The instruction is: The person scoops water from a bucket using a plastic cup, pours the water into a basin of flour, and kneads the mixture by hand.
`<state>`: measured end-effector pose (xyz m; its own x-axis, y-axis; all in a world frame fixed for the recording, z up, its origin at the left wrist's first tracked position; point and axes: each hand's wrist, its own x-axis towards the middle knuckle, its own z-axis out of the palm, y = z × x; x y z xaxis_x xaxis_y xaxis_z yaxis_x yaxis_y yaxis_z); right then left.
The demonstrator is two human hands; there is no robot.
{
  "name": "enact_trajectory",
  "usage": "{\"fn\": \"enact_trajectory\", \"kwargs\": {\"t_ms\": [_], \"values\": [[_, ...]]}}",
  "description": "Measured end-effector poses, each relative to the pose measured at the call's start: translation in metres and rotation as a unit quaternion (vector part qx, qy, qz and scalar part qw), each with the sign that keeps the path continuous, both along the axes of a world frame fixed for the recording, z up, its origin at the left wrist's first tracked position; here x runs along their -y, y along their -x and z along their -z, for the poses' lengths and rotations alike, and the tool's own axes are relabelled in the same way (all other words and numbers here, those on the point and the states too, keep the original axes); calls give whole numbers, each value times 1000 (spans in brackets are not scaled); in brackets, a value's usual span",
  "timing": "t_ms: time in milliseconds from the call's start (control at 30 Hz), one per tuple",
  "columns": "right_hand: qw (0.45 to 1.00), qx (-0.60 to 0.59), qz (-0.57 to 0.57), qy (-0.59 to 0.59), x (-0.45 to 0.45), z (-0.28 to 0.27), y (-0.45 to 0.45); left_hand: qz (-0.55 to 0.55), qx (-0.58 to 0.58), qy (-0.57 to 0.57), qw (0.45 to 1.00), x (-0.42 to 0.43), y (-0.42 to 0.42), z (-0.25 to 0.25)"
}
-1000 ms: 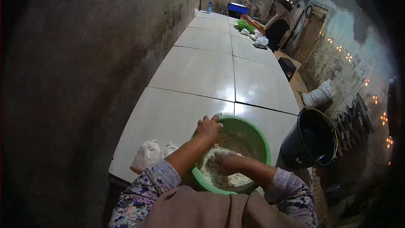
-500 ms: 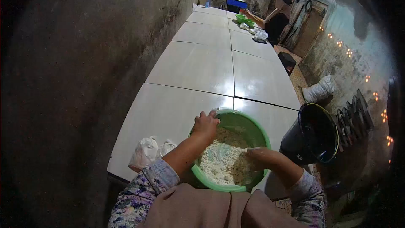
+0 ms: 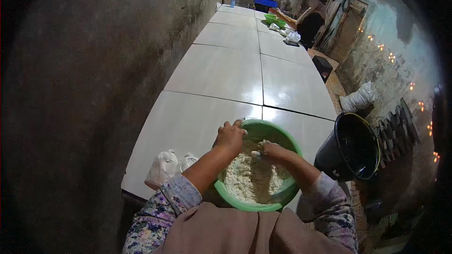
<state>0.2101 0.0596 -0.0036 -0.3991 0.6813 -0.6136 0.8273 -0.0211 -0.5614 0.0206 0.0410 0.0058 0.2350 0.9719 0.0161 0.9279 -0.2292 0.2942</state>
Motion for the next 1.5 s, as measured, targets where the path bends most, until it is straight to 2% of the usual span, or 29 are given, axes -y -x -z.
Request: {"fn": "enact_trajectory", "kwargs": {"t_ms": [67, 100, 167, 233, 300, 333, 367, 433, 467, 567, 633, 667, 733, 767, 833, 867, 900, 1000, 1033, 1100, 1133, 1167, 1233, 1267, 1333, 1367, 1400, 1433, 1500], "values": [[983, 96, -128, -94, -17, 24, 20, -8, 6, -8, 1000, -3, -1, 3], [983, 94, -128, -95, -7, 35, 27, -8, 4, -10, 1000, -2, -1, 5], [927, -78, -232, -283, 21, 41, 43, 4, 5, -30, 1000, 0, 1, 3], [940, 25, -330, -82, 41, 17, 46, -13, -19, -34, 999, 4, -1, -4], [917, -8, -383, -114, 57, 29, 22, -5, -21, 29, 999, 10, 0, -24], [890, -41, -430, -148, 67, 32, 12, 3, -18, 12, 1000, 6, 1, -18], [890, -41, -431, -144, 72, 34, 8, 1, -16, 15, 1000, 4, 2, -13], [877, 53, -461, -126, 80, 35, -1, 6, -33, 12, 999, 1, 1, -8], [878, 54, -459, -125, 82, 41, -4, -2, -22, -3, 1000, 1, 0, -5], [851, 69, -472, -222, 74, 63, -11, 19, -28, -10, 999, -3, 5, 0], [794, 19, -488, -361, 53, 61, -21, 21, -18, -4, 1000, -1, 6, -1], [795, 18, -487, -361, 46, 55, -25, 11, 6, -8, 1000, 0, 5, -1], [873, -44, -365, -320, 29, 40, -28, 2, 30, -14, 999, 3, 3, -3], [872, -43, -366, -323, 26, 20, -23, 10, 24, -10, 1000, 5, 3, -6], [930, 117, -263, -228, 39, -31, -12, 17, 17, -4, 1000, 5, 2, -8], [921, 71, -252, -288, 42, -36, -16, 7, 7, 12, 1000, 3, 0, -7], [922, 72, -250, -287, 45, -41, -16, -2, -1, 28, 1000, 2, -2, -6], [939, 156, -215, -216, 58, -75, -1, 15, -27, 11, 999, 4, 0, -7], [940, 155, -217, -214, 57, -69, -4, 17, -36, 12, 999, 3, 0, -6], [908, -27, -303, -290, 52, -44, -23, 17, -37, 15, 999, 3, 1, -7], [882, 50, -353, -309, 54, -39, -27, 26, -53, 7, 998, 2, 2, -5], [883, 49, -353, -307, 54, -36, -32, 35, -68, -2, 997, 1, 2, -3], [845, 258, -387, -264, 57, -37, -40, 37, -89, -2, 995, -2, 2, 1], [863, 251, -387, -208, 45, -3, -61, 33, -74, 10, 997, 0, 2, -2], [861, 228, -421, -168, 48, 33, -67, 18, -65, 23, 997, 2, 0, -6], [857, 204, -455, -130, 54, 18, -54, 19, -64, 24, 997, 2, 0, -3], [891, 204, -387, -120, 71, -1, -48, 15, -55, 2, 998, 2, 0, 0], [892, 204, -386, -120, 74, 6, -43, 12, -46, -21, 999, 2, 0, 2], [869, 57, -431, -234, 85, 26, -39, 16, -66, -1, 998, 0, -2, -1]]}}
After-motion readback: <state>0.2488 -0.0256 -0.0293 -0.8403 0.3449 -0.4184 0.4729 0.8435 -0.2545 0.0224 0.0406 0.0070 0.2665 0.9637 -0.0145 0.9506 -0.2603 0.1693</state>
